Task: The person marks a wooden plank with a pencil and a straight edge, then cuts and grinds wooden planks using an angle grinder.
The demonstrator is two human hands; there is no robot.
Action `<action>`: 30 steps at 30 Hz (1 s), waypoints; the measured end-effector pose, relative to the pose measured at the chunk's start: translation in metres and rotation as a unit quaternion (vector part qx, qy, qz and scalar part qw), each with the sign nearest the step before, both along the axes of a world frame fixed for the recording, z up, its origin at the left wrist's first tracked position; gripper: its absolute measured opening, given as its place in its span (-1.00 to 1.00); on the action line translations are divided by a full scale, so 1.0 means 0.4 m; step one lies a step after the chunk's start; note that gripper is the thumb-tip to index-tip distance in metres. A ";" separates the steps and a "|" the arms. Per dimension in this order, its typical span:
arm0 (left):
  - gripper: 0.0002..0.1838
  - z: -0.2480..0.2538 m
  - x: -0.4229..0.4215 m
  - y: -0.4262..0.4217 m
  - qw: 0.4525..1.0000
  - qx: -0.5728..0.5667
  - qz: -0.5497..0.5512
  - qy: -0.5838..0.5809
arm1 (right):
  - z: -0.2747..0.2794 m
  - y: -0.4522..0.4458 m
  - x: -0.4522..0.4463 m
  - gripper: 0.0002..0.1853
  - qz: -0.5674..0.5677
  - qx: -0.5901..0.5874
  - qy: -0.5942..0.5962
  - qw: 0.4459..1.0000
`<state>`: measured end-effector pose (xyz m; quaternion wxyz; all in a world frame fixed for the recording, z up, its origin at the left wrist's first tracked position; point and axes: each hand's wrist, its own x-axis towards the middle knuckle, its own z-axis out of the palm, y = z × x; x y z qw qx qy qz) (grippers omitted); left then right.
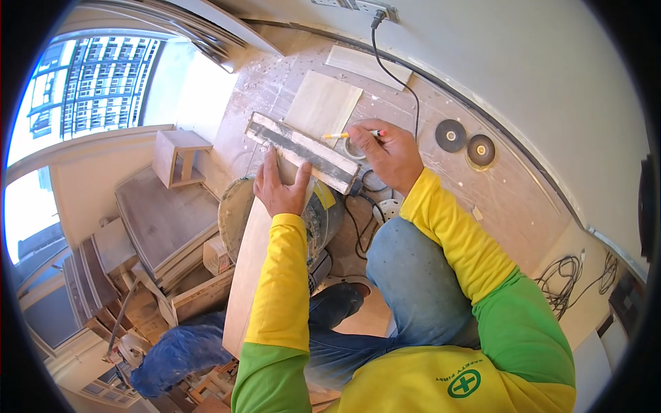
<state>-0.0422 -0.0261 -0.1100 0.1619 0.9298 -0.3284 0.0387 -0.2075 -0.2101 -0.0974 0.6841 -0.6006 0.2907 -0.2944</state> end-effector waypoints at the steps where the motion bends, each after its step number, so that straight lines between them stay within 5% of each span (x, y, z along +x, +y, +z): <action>1: -0.02 0.000 0.000 0.000 1.000 -0.002 -0.002 0.000 | -0.008 0.002 0.002 -0.61 0.013 -0.002 0.010 1.000; 19: -0.04 -0.003 -0.001 -0.002 1.000 -0.009 -0.012 -0.024 | -0.017 -0.001 0.197 -0.64 0.087 -0.214 0.051 0.972; 30: -0.05 0.004 -0.004 -0.006 1.000 -0.015 -0.010 -0.019 | 0.010 -0.016 0.249 -0.60 0.143 -0.235 0.089 0.957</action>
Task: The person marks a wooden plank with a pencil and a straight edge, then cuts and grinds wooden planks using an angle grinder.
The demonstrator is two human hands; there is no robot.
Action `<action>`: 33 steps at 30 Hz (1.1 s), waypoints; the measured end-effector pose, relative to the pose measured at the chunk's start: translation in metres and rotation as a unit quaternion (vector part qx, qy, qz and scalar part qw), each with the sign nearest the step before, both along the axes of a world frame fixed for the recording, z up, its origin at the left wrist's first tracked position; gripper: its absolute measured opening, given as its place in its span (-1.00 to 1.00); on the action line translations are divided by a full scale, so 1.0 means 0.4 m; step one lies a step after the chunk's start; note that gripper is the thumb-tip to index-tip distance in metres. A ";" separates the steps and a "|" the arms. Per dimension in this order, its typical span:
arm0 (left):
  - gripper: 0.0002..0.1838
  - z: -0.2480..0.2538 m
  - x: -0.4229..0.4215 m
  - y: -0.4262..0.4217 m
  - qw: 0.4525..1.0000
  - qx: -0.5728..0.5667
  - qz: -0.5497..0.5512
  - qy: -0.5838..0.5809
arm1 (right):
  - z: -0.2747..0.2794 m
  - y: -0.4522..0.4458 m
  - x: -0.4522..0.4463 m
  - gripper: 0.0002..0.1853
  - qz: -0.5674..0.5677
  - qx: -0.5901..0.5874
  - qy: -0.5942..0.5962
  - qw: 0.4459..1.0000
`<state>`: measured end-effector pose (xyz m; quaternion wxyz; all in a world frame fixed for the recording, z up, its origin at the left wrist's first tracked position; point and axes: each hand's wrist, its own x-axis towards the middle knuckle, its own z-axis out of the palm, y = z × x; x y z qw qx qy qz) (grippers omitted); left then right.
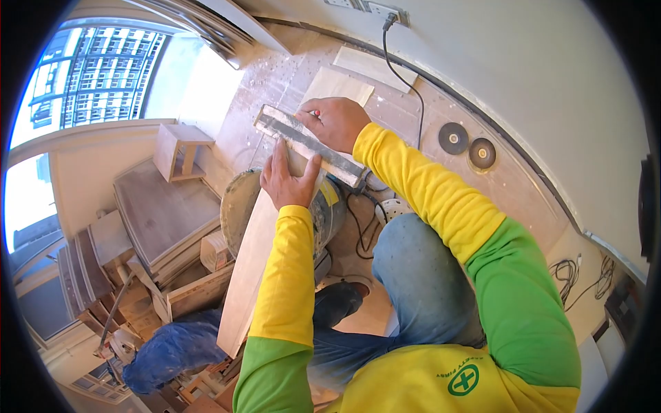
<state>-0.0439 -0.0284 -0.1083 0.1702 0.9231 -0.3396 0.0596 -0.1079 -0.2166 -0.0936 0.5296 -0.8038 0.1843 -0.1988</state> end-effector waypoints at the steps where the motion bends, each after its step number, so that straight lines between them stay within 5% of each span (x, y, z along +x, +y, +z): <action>1: -0.05 0.005 -0.002 -0.001 1.000 0.005 0.006 0.012 | 0.008 -0.001 0.000 -0.60 -0.003 -0.008 -0.002 1.000; 11: -0.03 0.014 -0.007 -0.001 0.999 0.018 0.019 0.024 | 0.127 -0.082 -0.154 -0.64 0.032 -0.072 0.076 0.994; 19: -0.03 0.013 -0.005 0.001 0.999 0.027 0.027 0.027 | 0.170 -0.049 -0.282 -0.59 -0.138 0.053 0.006 0.989; 21: -0.03 0.018 -0.006 0.001 0.999 0.026 0.029 0.026 | 0.082 -0.031 -0.293 -0.57 -0.205 -0.120 -0.052 0.970; 22: -0.03 0.022 -0.008 0.001 0.999 0.026 0.029 0.031 | 0.104 -0.010 -0.309 -0.50 -0.186 0.012 0.083 0.979; 26: -0.05 0.026 -0.010 0.002 0.999 0.021 0.027 0.028 | -0.040 0.046 -0.273 -0.46 -0.156 0.001 0.097 0.983; 28: -0.05 0.036 -0.013 0.001 0.999 0.017 0.028 0.040 | -0.025 0.060 -0.251 -0.45 -0.025 0.288 0.207 0.935; 33: -0.08 0.002 0.007 0.051 0.993 -0.087 0.033 0.067 | -0.051 0.021 -0.303 -0.58 -0.072 0.450 0.070 0.887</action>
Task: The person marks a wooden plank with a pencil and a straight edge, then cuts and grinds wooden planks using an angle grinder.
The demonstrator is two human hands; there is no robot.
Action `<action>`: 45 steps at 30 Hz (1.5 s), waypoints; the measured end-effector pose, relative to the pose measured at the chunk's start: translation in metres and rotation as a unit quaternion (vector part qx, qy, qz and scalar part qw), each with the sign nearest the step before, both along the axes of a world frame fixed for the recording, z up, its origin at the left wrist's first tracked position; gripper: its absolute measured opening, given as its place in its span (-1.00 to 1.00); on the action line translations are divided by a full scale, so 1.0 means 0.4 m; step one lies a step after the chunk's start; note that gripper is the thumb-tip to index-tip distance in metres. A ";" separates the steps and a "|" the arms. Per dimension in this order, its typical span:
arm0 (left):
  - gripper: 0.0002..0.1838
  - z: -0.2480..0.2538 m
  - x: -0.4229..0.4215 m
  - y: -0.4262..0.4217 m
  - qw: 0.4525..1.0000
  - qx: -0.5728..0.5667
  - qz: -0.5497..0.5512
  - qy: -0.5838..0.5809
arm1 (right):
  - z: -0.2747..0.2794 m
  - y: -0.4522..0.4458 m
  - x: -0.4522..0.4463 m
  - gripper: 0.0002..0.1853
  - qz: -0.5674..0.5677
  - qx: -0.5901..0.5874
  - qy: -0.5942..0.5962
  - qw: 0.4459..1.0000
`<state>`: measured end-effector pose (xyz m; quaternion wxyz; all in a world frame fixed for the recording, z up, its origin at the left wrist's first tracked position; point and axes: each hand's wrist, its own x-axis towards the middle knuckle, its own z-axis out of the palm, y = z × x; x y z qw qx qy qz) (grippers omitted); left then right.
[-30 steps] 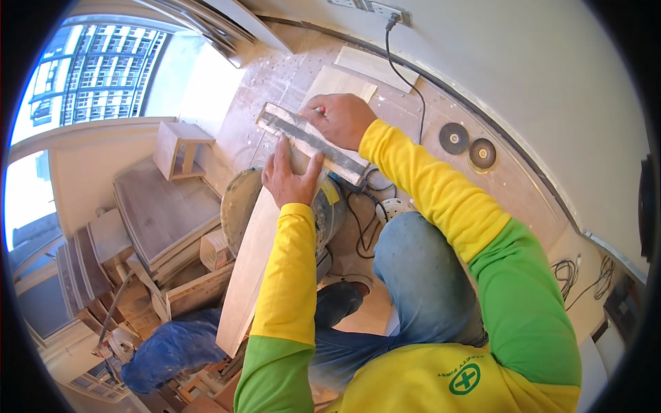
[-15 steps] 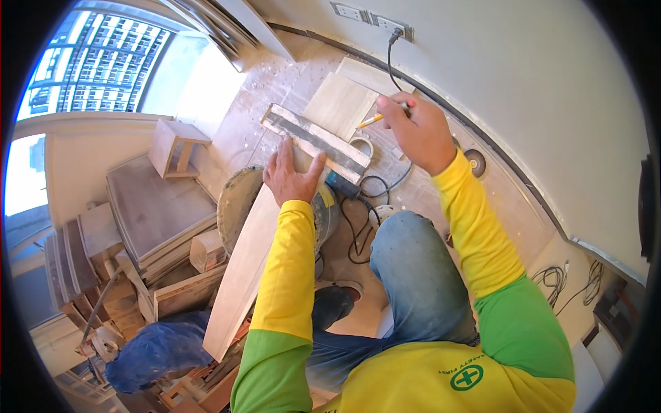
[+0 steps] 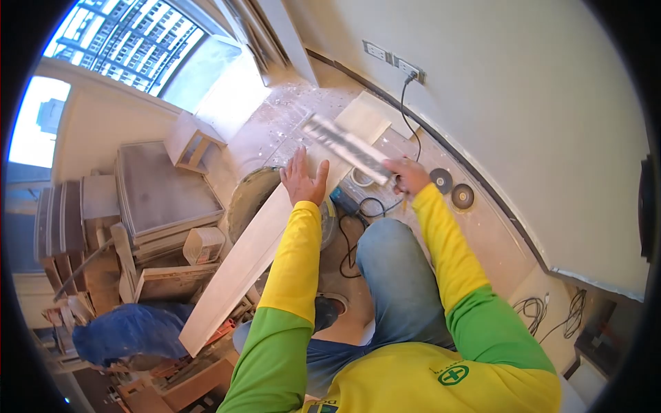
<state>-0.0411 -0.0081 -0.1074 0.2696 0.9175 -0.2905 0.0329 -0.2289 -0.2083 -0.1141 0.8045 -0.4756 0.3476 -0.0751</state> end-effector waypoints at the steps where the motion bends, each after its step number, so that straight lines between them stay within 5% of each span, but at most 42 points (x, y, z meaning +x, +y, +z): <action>1: -0.09 0.000 -0.001 0.011 1.000 -0.018 -0.008 0.006 | -0.015 -0.019 -0.044 -0.64 -0.029 0.007 -0.017 0.999; 7: -0.12 -0.011 -0.016 0.045 0.999 -0.018 -0.037 0.002 | -0.060 -0.102 -0.506 -0.59 -0.146 0.053 -0.041 0.987; 17: -0.22 -0.004 -0.107 0.234 0.983 -0.152 -0.034 0.100 | -0.341 0.004 -1.149 -0.56 -0.153 -0.002 0.348 0.925; 22: -0.31 0.066 -0.132 0.510 0.988 -0.142 -0.033 0.061 | -0.429 0.115 -1.301 -0.51 -0.197 0.021 0.406 0.892; 25: -0.32 0.116 -0.135 0.721 0.989 -0.117 0.028 0.082 | -0.461 0.113 -1.286 -0.50 -0.284 0.006 0.331 0.900; 35: -0.26 0.166 -0.216 1.084 0.943 -0.148 0.233 0.184 | -0.452 -0.138 -1.221 -0.42 -0.201 -0.030 0.398 0.895; 37: -0.24 0.114 -0.196 1.129 0.934 -0.203 0.232 0.182 | -0.441 -0.157 -1.208 -0.43 -0.109 -0.206 0.609 0.758; 40: -0.22 0.101 -0.191 1.142 0.923 -0.244 0.241 0.177 | -0.444 -0.145 -1.169 -0.44 -0.096 -0.274 0.664 0.689; 43: -0.22 0.136 -0.200 1.124 0.907 -0.252 0.260 0.215 | -0.597 -0.177 -1.136 -0.64 0.006 -0.217 0.624 0.750; 45: -0.22 0.137 -0.197 1.117 0.881 -0.279 0.284 0.256 | -0.518 -0.073 -1.025 -0.81 -0.150 -0.044 0.492 0.856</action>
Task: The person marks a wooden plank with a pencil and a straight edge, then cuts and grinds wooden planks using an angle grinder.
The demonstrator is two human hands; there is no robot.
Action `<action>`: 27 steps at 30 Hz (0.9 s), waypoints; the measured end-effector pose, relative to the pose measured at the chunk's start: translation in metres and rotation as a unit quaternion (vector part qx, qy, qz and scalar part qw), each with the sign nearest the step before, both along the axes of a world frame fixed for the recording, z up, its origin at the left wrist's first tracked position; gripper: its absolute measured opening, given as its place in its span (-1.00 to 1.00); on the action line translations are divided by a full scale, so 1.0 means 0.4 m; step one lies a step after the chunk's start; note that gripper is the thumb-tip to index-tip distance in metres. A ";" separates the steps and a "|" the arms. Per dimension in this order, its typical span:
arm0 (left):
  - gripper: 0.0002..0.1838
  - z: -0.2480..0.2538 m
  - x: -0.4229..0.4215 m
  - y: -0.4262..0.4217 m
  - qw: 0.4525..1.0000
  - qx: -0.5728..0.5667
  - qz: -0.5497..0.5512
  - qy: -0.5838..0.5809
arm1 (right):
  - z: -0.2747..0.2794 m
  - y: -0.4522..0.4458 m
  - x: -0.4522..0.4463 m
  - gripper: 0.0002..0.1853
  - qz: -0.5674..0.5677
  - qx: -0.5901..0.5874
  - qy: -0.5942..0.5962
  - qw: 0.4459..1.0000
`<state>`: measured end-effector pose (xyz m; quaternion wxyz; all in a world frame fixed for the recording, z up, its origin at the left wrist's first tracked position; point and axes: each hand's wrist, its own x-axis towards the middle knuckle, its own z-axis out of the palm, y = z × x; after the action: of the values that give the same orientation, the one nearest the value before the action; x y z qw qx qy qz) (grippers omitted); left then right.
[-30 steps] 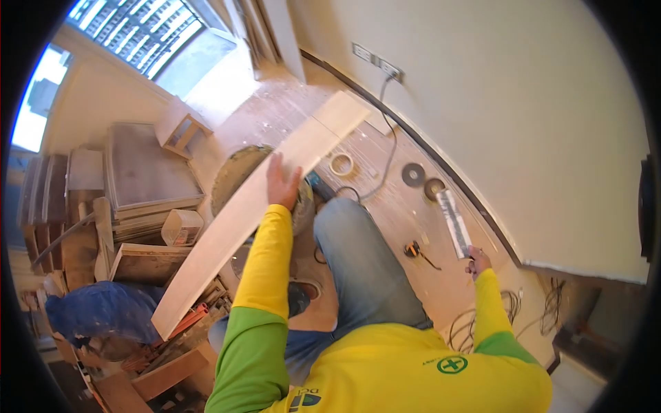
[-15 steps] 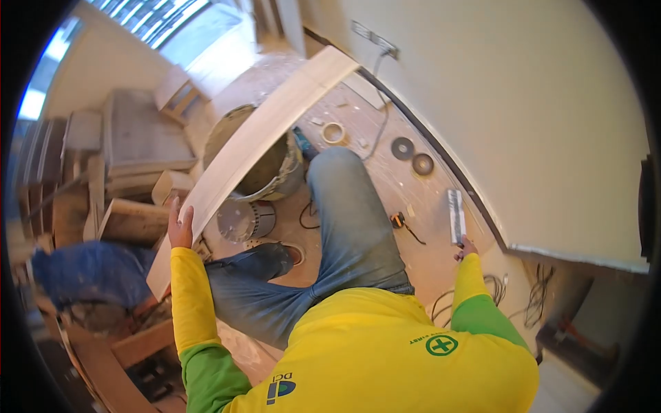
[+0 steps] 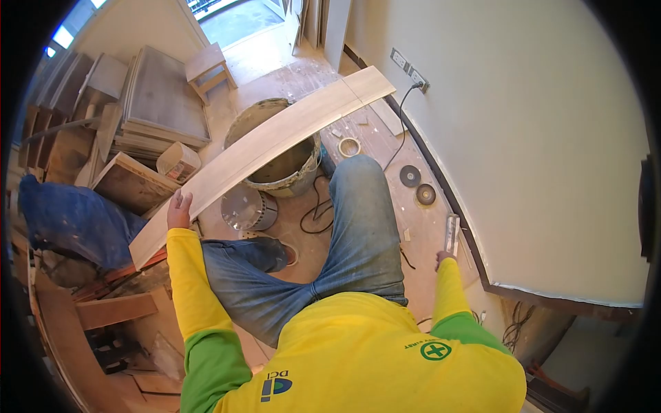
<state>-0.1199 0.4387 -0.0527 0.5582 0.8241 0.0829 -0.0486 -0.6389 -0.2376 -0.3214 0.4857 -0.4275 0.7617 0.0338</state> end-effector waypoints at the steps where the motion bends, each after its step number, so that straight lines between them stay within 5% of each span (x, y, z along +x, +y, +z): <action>1: -0.22 0.018 -0.005 -0.006 1.000 -0.001 0.000 0.000 | 0.045 0.038 0.057 -0.82 0.012 0.025 -0.045 0.999; 4: -0.22 0.055 -0.019 -0.024 0.995 -0.004 0.038 0.094 | 0.130 0.108 0.199 -0.81 0.051 0.106 -0.207 0.971; 6: -0.21 0.028 -0.008 0.004 0.992 -0.013 0.074 0.105 | 0.249 0.168 0.296 -0.87 0.132 0.062 -0.272 0.951; 9: -0.19 0.028 -0.031 0.018 0.992 -0.014 0.077 0.094 | 0.366 0.237 0.415 -0.64 0.186 0.016 -0.301 0.935; 12: -0.22 0.000 -0.016 0.074 0.993 -0.004 0.068 0.101 | 0.369 0.313 0.512 -0.66 0.222 0.012 -0.376 0.900; 14: -0.25 -0.047 0.009 0.137 0.992 0.012 0.068 0.102 | 0.178 0.340 0.568 -0.67 0.398 -0.317 -0.396 0.764; 15: -0.30 -0.100 0.040 0.189 0.992 0.002 0.084 0.091 | 0.213 0.367 0.573 -0.67 0.387 -0.319 -0.395 0.769; 17: -0.35 -0.138 0.052 0.237 0.992 -0.004 0.095 0.078 | 0.345 0.410 0.571 -0.67 0.330 -0.171 -0.375 0.849; 20: -0.43 -0.111 0.035 0.227 0.993 0.090 0.008 0.075 | 0.397 0.437 0.536 -0.70 0.302 -0.131 -0.340 0.881; 21: -0.48 -0.075 0.004 0.180 0.985 0.105 0.016 0.136 | 0.377 0.433 0.528 -0.70 0.298 -0.128 -0.341 0.882; 23: -0.57 -0.013 -0.051 0.095 0.957 0.133 0.034 0.256 | 0.319 0.409 0.503 -0.68 0.247 0.071 -0.329 0.908; 27: -0.57 -0.091 0.031 0.142 0.968 0.139 -0.067 0.196 | 0.314 0.382 0.419 -0.64 0.132 0.153 -0.360 0.911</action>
<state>-0.1075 0.4955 -0.0893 0.4064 0.8717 0.1413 -0.2347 -0.4712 -0.0849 -0.1956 0.7777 -0.4274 0.4573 0.0577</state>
